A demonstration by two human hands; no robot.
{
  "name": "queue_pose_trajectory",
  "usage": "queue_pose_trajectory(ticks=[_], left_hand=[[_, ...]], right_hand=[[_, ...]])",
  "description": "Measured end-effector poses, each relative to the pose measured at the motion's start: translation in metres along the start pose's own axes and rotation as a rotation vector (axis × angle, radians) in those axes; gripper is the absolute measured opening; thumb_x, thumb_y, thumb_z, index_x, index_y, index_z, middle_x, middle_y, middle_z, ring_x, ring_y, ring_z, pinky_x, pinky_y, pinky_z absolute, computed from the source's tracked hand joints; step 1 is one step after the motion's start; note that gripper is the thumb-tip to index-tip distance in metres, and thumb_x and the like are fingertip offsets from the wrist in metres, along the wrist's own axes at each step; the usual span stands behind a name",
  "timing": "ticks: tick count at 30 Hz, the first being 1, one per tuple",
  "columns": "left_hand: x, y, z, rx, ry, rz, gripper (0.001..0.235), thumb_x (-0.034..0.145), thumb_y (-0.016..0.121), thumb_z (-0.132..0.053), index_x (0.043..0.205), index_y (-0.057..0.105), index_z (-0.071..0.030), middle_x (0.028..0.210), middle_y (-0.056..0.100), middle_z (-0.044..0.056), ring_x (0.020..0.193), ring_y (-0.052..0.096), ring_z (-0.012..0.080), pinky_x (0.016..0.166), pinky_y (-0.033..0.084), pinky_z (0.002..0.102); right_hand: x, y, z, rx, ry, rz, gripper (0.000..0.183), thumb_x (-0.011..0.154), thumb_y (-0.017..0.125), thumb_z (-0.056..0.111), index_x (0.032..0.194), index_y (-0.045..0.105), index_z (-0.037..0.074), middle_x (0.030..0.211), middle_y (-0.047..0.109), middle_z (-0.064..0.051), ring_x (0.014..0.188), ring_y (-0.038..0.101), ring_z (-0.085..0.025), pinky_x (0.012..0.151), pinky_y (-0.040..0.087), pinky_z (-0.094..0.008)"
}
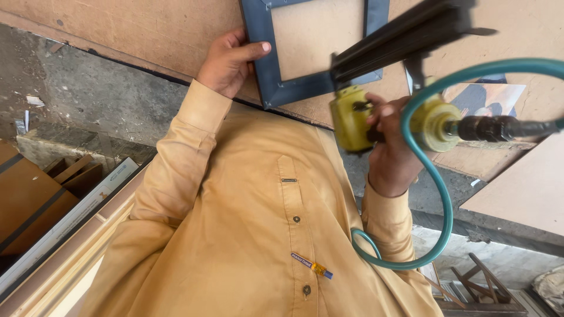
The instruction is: The person assembles a picture frame by inserting a printed portrait into a black frame, then uses a pneumatic nail gun to secure the frame's back panel. The person then uses pliers to remove staples from the back of a white frame.
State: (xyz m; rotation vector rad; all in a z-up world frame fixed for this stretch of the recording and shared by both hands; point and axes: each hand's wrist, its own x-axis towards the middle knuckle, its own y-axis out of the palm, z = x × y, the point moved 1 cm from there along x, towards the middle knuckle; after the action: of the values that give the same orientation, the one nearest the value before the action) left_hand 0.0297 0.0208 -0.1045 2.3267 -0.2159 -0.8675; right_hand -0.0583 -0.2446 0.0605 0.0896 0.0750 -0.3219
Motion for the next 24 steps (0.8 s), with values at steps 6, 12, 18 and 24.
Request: queue_pose_trajectory(ticks=[6,12,18,24], left_hand=[[0.002,-0.008,0.017,0.055,0.011,0.069,0.044,0.089,0.076,-0.001,0.130,0.062,0.005,0.115,0.073,0.011,0.104,0.069,0.0169,0.098,0.056,0.031],[0.008,-0.007,0.033,0.055,0.014,0.070,0.038,0.088,0.078,-0.003,0.123,0.063,0.003,0.114,0.074,0.011,0.105,0.070,0.0168,0.098,0.057,0.031],[0.003,0.001,0.032,0.101,-0.043,0.123,0.050,0.085,0.080,-0.004,0.128,0.055,0.001,0.115,0.071,0.009,0.108,0.070,0.0185,0.101,0.059,0.035],[0.001,0.016,0.038,0.101,0.066,0.068,0.053,0.081,0.080,-0.002,0.127,0.053,0.001,0.118,0.069,0.010,0.112,0.066,0.0195,0.100,0.055,0.033]], right_hand=[[-0.016,0.049,0.015,-0.089,0.139,0.042,0.012,0.106,0.069,-0.005,0.102,0.059,-0.002,0.085,0.061,-0.008,0.074,0.065,-0.021,0.097,0.065,-0.053],[-0.011,0.088,0.016,-0.170,0.174,-0.055,0.018,0.100,0.069,-0.008,0.108,0.056,0.001,0.090,0.065,-0.011,0.076,0.066,-0.022,0.088,0.060,-0.047],[0.001,0.112,0.030,-0.278,0.116,-0.011,0.012,0.103,0.065,-0.009,0.108,0.058,-0.001,0.086,0.065,-0.011,0.074,0.065,-0.021,0.094,0.065,-0.047],[0.011,0.124,0.038,-0.290,0.146,-0.058,0.021,0.101,0.067,-0.008,0.117,0.056,0.002,0.089,0.064,-0.010,0.075,0.065,-0.020,0.093,0.065,-0.048]])
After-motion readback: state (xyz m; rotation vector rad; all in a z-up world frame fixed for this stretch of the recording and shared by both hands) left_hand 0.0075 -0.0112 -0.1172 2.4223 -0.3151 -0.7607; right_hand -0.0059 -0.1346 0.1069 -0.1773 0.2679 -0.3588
